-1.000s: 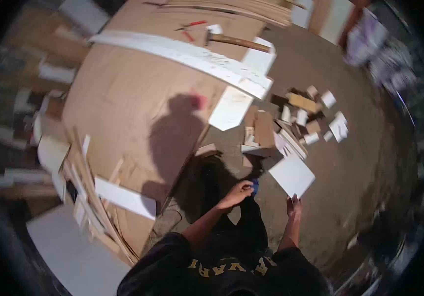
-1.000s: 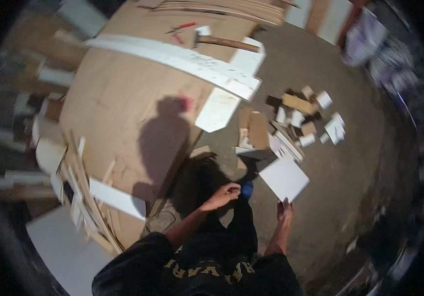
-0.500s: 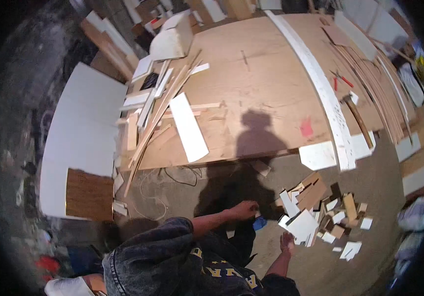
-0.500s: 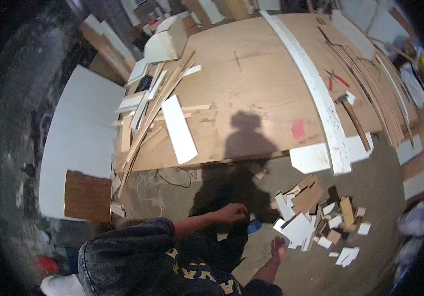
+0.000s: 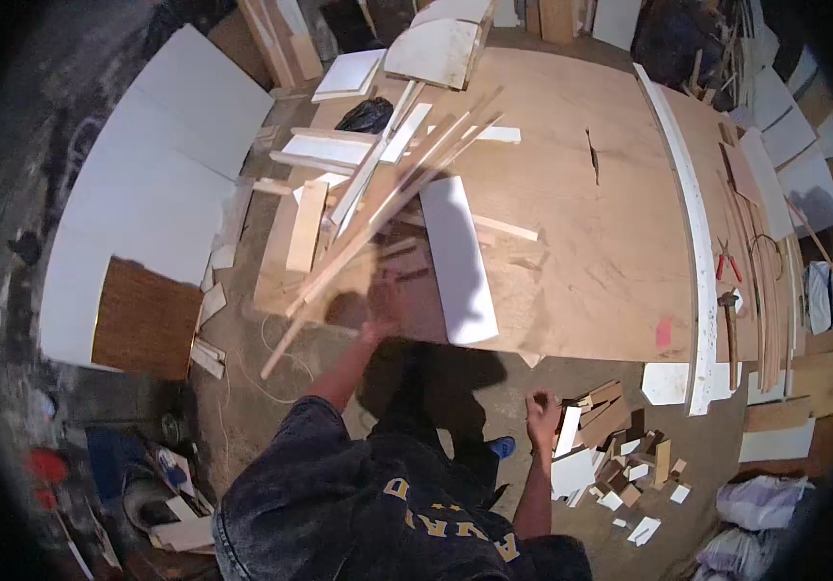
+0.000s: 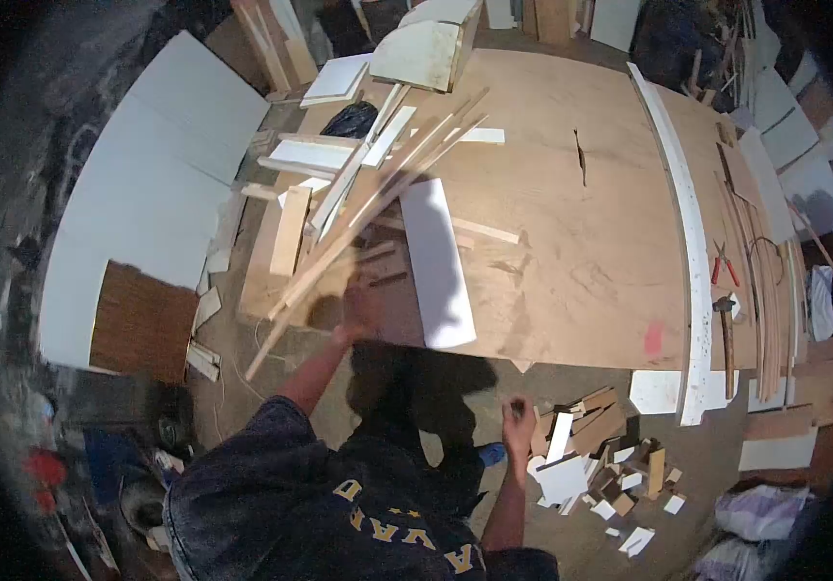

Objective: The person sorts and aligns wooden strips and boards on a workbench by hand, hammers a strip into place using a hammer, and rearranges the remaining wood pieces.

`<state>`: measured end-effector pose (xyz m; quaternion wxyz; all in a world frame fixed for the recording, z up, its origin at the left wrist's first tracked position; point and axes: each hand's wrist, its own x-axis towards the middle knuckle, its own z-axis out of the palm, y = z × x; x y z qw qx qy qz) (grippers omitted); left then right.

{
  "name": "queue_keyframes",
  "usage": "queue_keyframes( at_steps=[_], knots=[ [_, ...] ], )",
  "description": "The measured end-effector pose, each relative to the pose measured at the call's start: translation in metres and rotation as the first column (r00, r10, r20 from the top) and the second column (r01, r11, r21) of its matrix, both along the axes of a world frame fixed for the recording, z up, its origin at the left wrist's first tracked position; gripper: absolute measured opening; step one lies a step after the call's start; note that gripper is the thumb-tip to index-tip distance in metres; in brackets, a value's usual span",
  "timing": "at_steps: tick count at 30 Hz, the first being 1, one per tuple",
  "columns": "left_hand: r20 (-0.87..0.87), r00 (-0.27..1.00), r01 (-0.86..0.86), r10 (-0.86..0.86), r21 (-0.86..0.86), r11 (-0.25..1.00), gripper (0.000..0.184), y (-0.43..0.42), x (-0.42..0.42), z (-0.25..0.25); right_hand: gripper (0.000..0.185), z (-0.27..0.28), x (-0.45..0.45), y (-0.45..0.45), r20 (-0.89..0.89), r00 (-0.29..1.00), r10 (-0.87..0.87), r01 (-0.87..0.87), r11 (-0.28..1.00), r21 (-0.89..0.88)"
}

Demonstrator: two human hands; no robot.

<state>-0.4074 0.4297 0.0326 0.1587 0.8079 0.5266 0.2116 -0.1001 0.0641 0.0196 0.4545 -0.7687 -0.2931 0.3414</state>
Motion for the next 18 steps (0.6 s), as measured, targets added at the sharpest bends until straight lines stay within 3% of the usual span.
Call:
queue_keyframes(
  at_steps=[2,4,5,6,7,9,10,11,13,15,17,18],
  knots=[
    [-0.195,0.961,-0.185,0.195,0.069,0.98,0.052,0.048,-0.018,0.023,0.038,0.041,-0.033,0.096,0.148,0.984,0.094,-0.12,0.978,0.171],
    [-0.271,0.936,-0.204,0.226,0.107,0.973,0.053,0.075,-0.032,0.029,0.064,0.091,-0.073,0.179,0.249,0.966,0.065,-0.076,0.997,0.034],
    [-0.346,0.894,-0.241,0.286,0.169,0.956,0.055,0.089,-0.043,0.031,0.079,0.081,-0.081,0.21,0.365,0.922,0.127,-0.139,0.99,0.005],
    [-0.285,0.932,-0.21,0.222,0.072,0.975,0.064,0.105,-0.06,0.011,0.095,0.067,-0.088,0.236,0.475,0.859,0.192,-0.199,0.979,-0.035],
    [-0.283,0.937,-0.196,0.205,0.06,0.979,0.064,0.111,-0.065,0.009,0.095,0.069,-0.096,0.26,0.477,0.859,0.185,-0.185,0.982,-0.048],
    [-0.308,0.947,-0.123,0.094,-0.077,0.989,0.066,0.122,-0.077,0.02,0.115,0.071,-0.116,0.299,0.507,0.788,0.349,-0.147,0.907,-0.395],
    [-0.263,0.965,-0.066,0.018,-0.172,0.983,0.058,0.124,-0.078,0.036,0.125,0.056,-0.116,0.309,0.499,0.78,0.378,-0.157,0.89,-0.427],
    [-0.27,0.963,-0.058,0.007,-0.18,0.982,0.058,0.128,-0.086,0.027,0.125,0.044,-0.114,0.31,0.49,0.787,0.375,-0.152,0.888,-0.434],
    [-0.025,0.994,0.107,-0.11,-0.098,0.989,0.053,0.128,-0.104,0.013,0.127,0.048,-0.113,0.319,0.437,0.836,0.331,-0.071,0.856,-0.513],
    [0.013,0.991,0.136,-0.137,-0.219,0.966,0.047,0.13,-0.111,0.027,0.126,0.05,-0.106,0.31,0.418,0.851,0.317,-0.058,0.848,-0.526],
    [0.267,0.961,0.175,-0.07,-0.391,0.904,0.037,0.133,-0.115,0.038,0.113,0.039,-0.09,0.298,0.298,0.917,0.265,-0.243,0.964,-0.109],
    [0.27,0.96,0.177,-0.07,-0.394,0.902,0.037,0.138,-0.117,0.031,0.095,0.036,-0.087,0.293,0.126,0.973,0.196,-0.215,0.963,0.161]
  ],
)
